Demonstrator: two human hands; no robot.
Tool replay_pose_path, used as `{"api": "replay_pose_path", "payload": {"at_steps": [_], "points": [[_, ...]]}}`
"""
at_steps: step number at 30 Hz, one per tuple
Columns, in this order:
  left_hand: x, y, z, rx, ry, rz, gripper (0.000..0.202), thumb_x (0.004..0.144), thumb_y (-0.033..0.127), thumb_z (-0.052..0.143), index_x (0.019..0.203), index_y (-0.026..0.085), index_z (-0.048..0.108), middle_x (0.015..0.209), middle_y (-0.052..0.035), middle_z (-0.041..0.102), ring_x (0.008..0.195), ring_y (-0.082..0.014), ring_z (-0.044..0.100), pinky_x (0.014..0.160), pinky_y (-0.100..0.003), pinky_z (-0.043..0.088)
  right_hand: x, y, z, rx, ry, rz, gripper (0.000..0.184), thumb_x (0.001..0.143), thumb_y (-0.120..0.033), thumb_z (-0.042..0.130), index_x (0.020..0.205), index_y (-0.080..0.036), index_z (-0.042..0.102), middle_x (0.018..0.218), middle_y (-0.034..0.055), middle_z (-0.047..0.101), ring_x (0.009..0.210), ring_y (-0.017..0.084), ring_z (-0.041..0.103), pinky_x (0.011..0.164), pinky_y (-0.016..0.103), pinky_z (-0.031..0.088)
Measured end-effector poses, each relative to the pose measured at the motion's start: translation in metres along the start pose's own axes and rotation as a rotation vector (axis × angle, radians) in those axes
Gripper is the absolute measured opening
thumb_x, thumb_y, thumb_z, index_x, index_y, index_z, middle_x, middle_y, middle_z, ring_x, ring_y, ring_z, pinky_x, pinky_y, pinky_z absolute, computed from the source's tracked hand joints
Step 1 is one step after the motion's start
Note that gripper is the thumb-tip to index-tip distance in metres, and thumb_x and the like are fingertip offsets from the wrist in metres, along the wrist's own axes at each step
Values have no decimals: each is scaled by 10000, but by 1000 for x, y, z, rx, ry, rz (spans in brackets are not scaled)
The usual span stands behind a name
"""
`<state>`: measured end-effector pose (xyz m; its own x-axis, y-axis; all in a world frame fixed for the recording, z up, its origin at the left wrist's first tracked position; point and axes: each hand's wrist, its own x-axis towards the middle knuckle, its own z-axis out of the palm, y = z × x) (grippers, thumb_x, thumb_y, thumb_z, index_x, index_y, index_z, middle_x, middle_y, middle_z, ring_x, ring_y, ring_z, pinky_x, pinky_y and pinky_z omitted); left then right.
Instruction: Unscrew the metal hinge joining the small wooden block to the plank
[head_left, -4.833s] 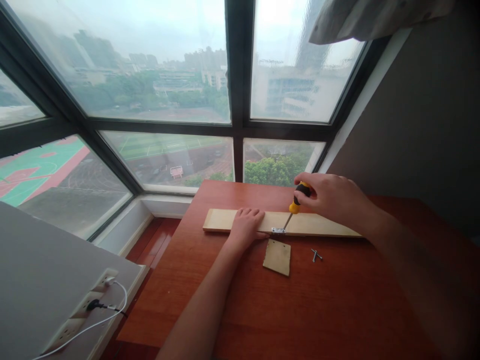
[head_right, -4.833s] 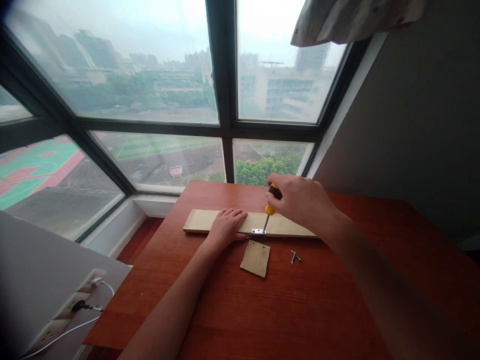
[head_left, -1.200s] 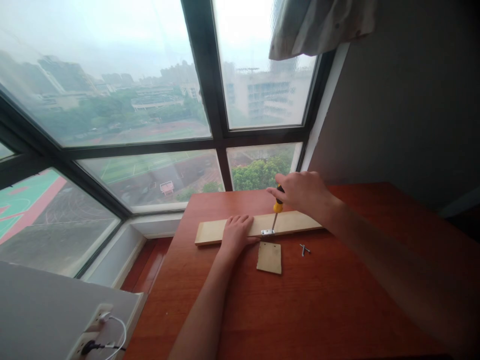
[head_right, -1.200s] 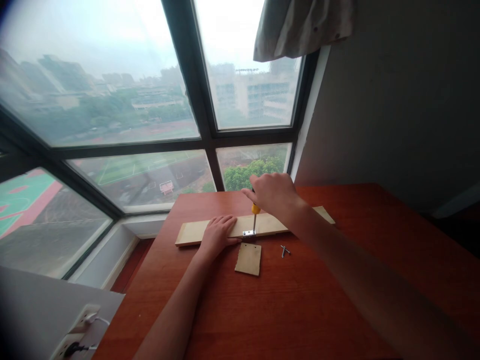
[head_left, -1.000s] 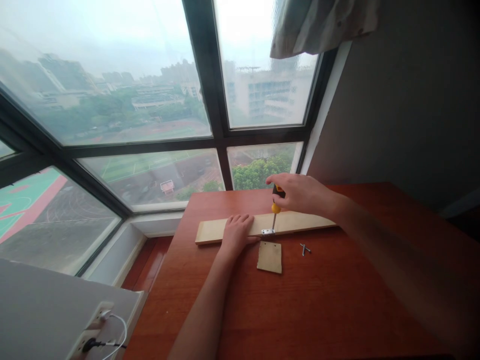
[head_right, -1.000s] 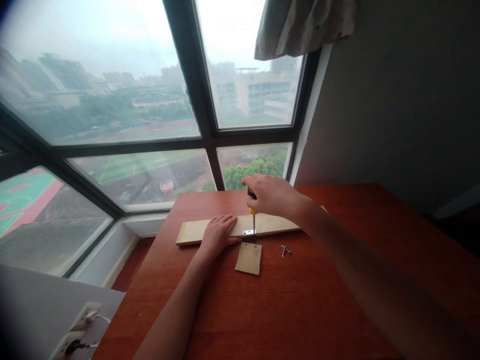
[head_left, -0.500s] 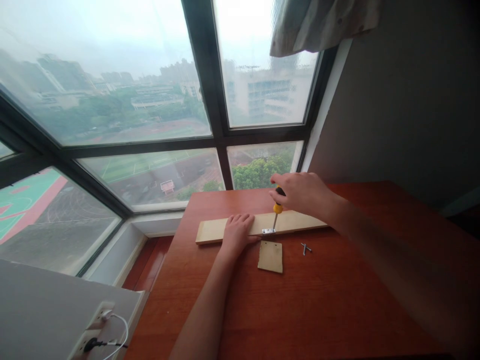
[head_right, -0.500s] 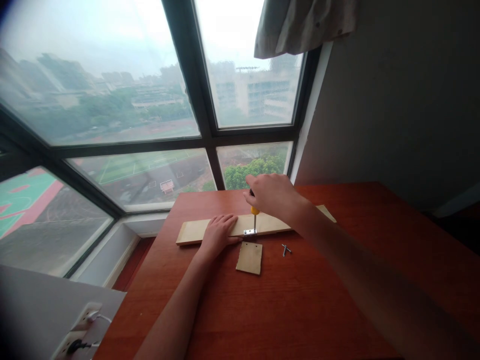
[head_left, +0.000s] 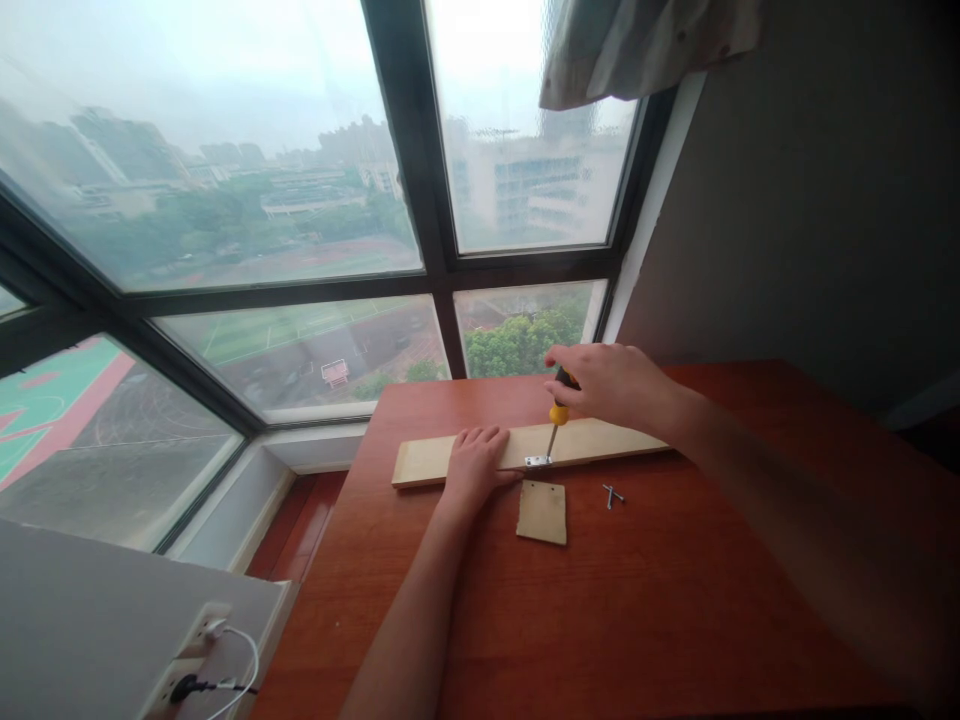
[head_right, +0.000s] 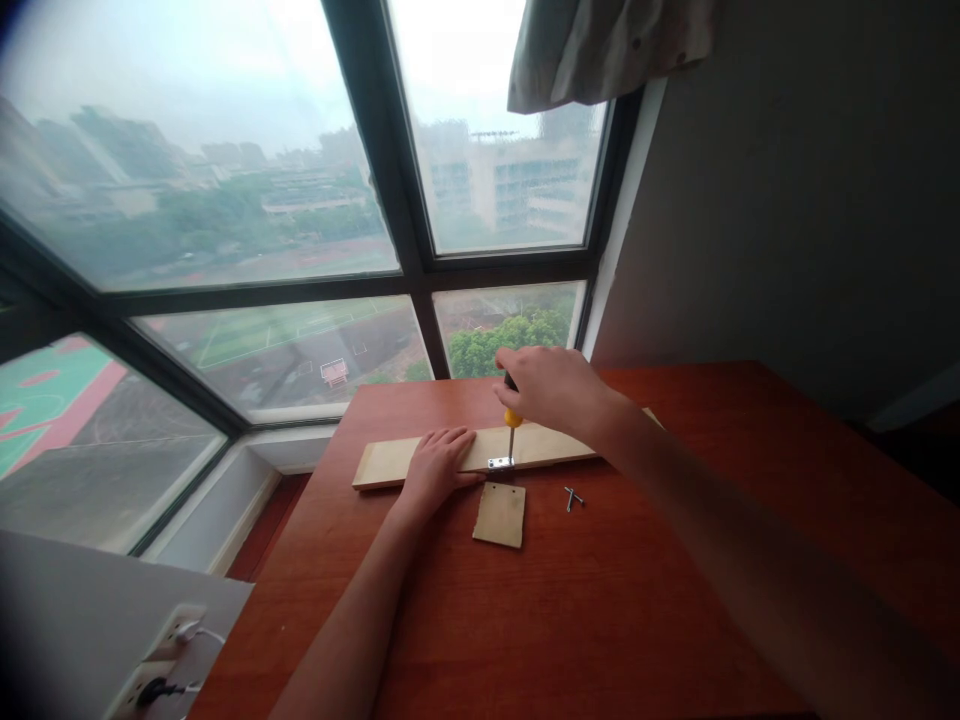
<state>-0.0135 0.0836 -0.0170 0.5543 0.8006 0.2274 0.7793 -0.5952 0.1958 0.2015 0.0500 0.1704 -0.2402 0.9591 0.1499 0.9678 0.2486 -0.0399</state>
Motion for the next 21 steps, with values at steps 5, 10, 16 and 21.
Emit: {"api": "replay_pose_path", "payload": {"at_steps": [5, 10, 16, 21], "points": [[0, 0, -1, -4, -3, 2, 646, 666, 519, 783, 1211, 246, 568, 1276, -79, 616, 1137, -290, 548, 999, -411, 361, 0, 11, -1, 280, -77, -169, 483, 794, -279, 545, 1273, -225, 515, 1153, 67, 676, 981, 217, 630, 735, 282, 455], [0, 1, -1, -7, -8, 0, 654, 662, 517, 785, 1216, 247, 566, 1275, -83, 615, 1144, -292, 543, 1003, -414, 361, 0, -1, 1, -139, 43, 81, 508, 903, -578, 376, 1164, -196, 588, 935, 141, 706, 803, 307, 658, 611, 356, 416], [0, 1, -2, 9, -8, 1, 644, 670, 527, 775, 1211, 243, 570, 1273, -80, 617, 1128, -291, 550, 987, -410, 376, -1, 0, -3, -49, 7, 15, 339, 868, -448, 474, 1093, -236, 612, 973, 88, 709, 819, 262, 652, 607, 322, 404], [0, 1, -2, 14, -4, -4, 643, 669, 533, 774, 1210, 254, 568, 1279, -77, 615, 1126, -291, 552, 980, -408, 378, -4, 5, -6, 230, -89, -152, 451, 768, -250, 549, 1218, -229, 554, 1148, 59, 677, 922, 200, 635, 676, 267, 438]]}}
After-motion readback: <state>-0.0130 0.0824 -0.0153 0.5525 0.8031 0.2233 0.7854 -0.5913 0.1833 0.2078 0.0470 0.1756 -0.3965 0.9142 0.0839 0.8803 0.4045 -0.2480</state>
